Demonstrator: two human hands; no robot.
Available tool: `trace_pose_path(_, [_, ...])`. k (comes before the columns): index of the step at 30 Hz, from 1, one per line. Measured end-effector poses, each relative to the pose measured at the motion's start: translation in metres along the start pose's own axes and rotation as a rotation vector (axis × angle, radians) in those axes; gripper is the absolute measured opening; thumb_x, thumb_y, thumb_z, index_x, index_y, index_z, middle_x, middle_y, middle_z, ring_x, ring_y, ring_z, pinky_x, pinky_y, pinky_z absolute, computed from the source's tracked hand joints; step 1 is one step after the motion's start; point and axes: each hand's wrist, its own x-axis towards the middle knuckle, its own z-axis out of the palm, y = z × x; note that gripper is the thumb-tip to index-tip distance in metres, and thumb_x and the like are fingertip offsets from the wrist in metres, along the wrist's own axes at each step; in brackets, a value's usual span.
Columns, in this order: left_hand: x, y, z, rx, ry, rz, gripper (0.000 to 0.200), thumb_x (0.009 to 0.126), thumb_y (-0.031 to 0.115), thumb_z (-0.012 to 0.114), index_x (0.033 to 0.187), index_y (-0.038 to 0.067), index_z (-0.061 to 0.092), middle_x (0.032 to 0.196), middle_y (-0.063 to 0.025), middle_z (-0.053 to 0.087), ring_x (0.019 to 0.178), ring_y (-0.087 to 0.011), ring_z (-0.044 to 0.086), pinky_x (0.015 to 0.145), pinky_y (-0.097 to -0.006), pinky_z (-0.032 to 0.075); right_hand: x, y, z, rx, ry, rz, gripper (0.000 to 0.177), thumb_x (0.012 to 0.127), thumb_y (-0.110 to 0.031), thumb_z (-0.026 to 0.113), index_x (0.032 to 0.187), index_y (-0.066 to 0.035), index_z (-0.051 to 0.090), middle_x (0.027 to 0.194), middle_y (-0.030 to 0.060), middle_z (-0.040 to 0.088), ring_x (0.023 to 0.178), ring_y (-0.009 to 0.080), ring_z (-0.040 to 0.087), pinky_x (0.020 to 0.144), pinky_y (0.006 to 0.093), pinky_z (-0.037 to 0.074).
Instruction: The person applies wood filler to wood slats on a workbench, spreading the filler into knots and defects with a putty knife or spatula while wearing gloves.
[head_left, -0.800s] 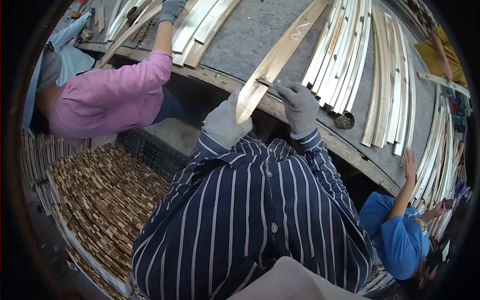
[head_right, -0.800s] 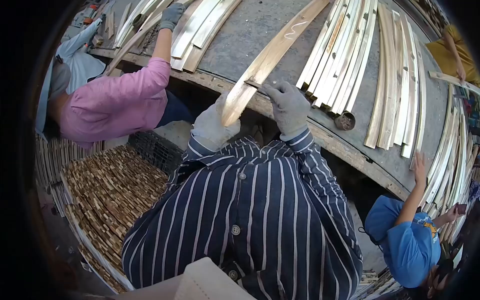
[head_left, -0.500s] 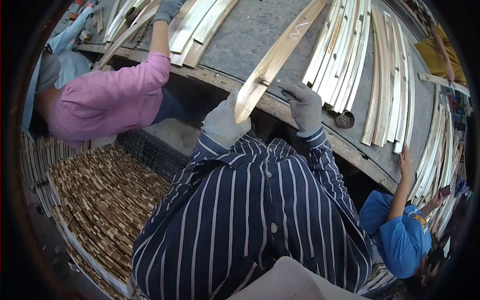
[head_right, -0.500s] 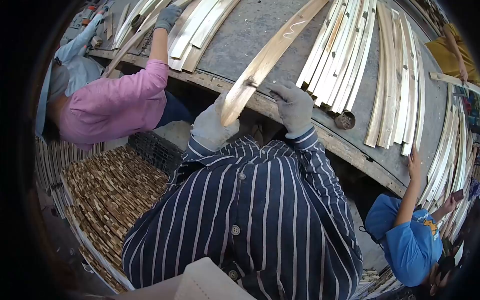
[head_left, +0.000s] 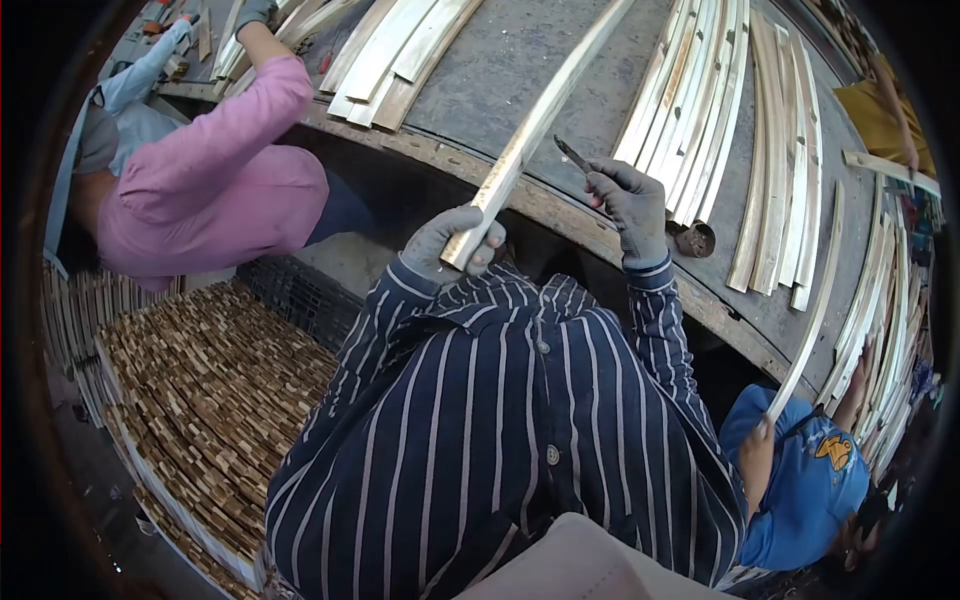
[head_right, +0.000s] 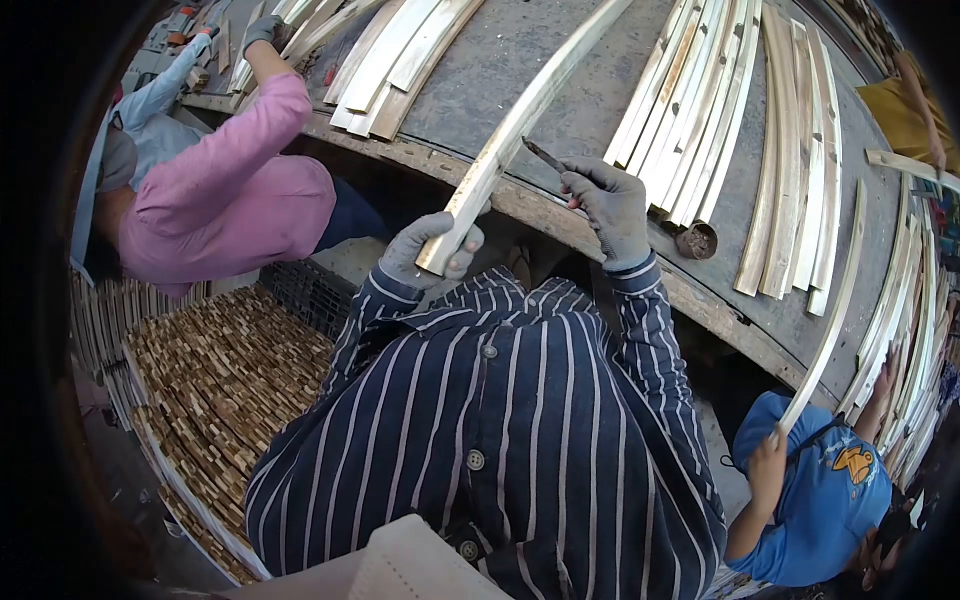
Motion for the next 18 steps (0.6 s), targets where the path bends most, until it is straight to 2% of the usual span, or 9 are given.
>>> trace_pose_path(3, [-0.002,0.000,0.028,0.013,-0.018,0.056,0.060,0.095,0.032,0.055,0.141,0.001,0.033,0.104,-0.0203,0.056,0.079,-0.0238,0.059,0.062,-0.0301,0.053,-0.001,0.006,0.010,-0.081,0.039,-0.039,0.016,0.085,-0.001,0.066,0.101,0.001,0.071,0.076,0.0031,0.066,0.063,0.0069,0.058,0.057,0.0202,0.046])
trace_pose_path(4, [0.000,-0.001,0.026,-0.101,-0.028,0.056,0.057,0.097,0.035,0.051,0.136,-0.003,0.038,0.105,-0.0271,0.058,0.078,-0.0297,0.063,0.058,-0.0342,0.054,-0.001,0.010,0.013,-0.081,0.036,-0.037,0.016,0.085,-0.001,0.066,0.101,0.001,0.071,0.076,0.0031,0.066,0.063,0.0069,0.058,0.057,0.0202,0.046])
trace_pose_path(6, [0.001,-0.004,0.022,-0.156,-0.060,0.051,0.057,0.097,0.037,0.050,0.137,-0.003,0.039,0.106,-0.0274,0.058,0.079,-0.0303,0.063,0.058,-0.0351,0.054,0.001,0.018,0.018,-0.339,0.068,-0.259,0.019,0.082,0.000,0.067,0.100,-0.002,0.071,0.080,0.0075,0.068,0.064,0.0129,0.062,0.059,0.0235,0.048])
trace_pose_path(7, [0.001,-0.005,0.022,-0.211,-0.095,0.042,0.057,0.098,0.039,0.050,0.137,-0.002,0.039,0.107,-0.0276,0.057,0.079,-0.0309,0.063,0.059,-0.0359,0.055,0.001,0.020,0.020,-0.340,0.067,-0.259,0.019,0.082,0.000,0.067,0.100,-0.002,0.071,0.080,0.0075,0.068,0.064,0.0129,0.062,0.059,0.0235,0.048])
trace_pose_path(9, [0.001,-0.006,0.022,-0.191,-0.108,0.027,0.056,0.099,0.039,0.047,0.139,0.001,0.036,0.109,-0.0261,0.054,0.080,-0.0291,0.061,0.061,-0.0351,0.055,0.000,0.022,0.024,-0.489,0.109,-0.514,0.024,0.078,0.000,0.068,0.100,-0.008,0.072,0.086,0.0089,0.068,0.069,0.0199,0.066,0.061,0.0274,0.050])
trace_pose_path(10, [0.001,-0.006,0.022,-0.169,-0.118,0.011,0.056,0.101,0.040,0.045,0.141,0.003,0.034,0.110,-0.0246,0.051,0.081,-0.0273,0.059,0.064,-0.0343,0.055,-0.001,0.021,0.026,-0.490,0.109,-0.514,0.024,0.078,0.000,0.068,0.100,-0.008,0.072,0.086,0.0089,0.068,0.069,0.0199,0.066,0.061,0.0274,0.050])
trace_pose_path(12, [0.001,-0.006,0.022,-0.164,-0.128,0.014,0.056,0.101,0.040,0.045,0.141,0.003,0.034,0.110,-0.0245,0.051,0.081,-0.0273,0.059,0.063,-0.0341,0.055,-0.004,0.018,0.028,-0.651,0.138,-0.567,0.027,0.076,-0.004,0.069,0.102,-0.012,0.071,0.088,0.0066,0.067,0.075,0.0231,0.066,0.063,0.0307,0.051])
trace_pose_path(16, [0.002,-0.005,0.021,-0.142,-0.132,0.023,0.055,0.101,0.040,0.044,0.140,0.002,0.034,0.110,-0.0246,0.051,0.080,-0.0271,0.060,0.062,-0.0337,0.055,-0.010,0.014,0.028,-0.842,0.127,-0.625,0.031,0.077,-0.007,0.067,0.105,-0.017,0.071,0.089,0.0022,0.065,0.079,0.0212,0.065,0.064,0.0327,0.051])
trace_pose_path(18, [0.001,-0.006,0.023,-0.135,-0.123,0.030,0.055,0.101,0.040,0.044,0.140,0.002,0.034,0.110,-0.0248,0.051,0.080,-0.0270,0.060,0.061,-0.0334,0.056,-0.016,0.007,0.032,-1.203,0.189,-0.698,0.031,0.077,-0.008,0.064,0.105,-0.020,0.070,0.089,0.0000,0.062,0.081,0.0198,0.063,0.064,0.0321,0.051])
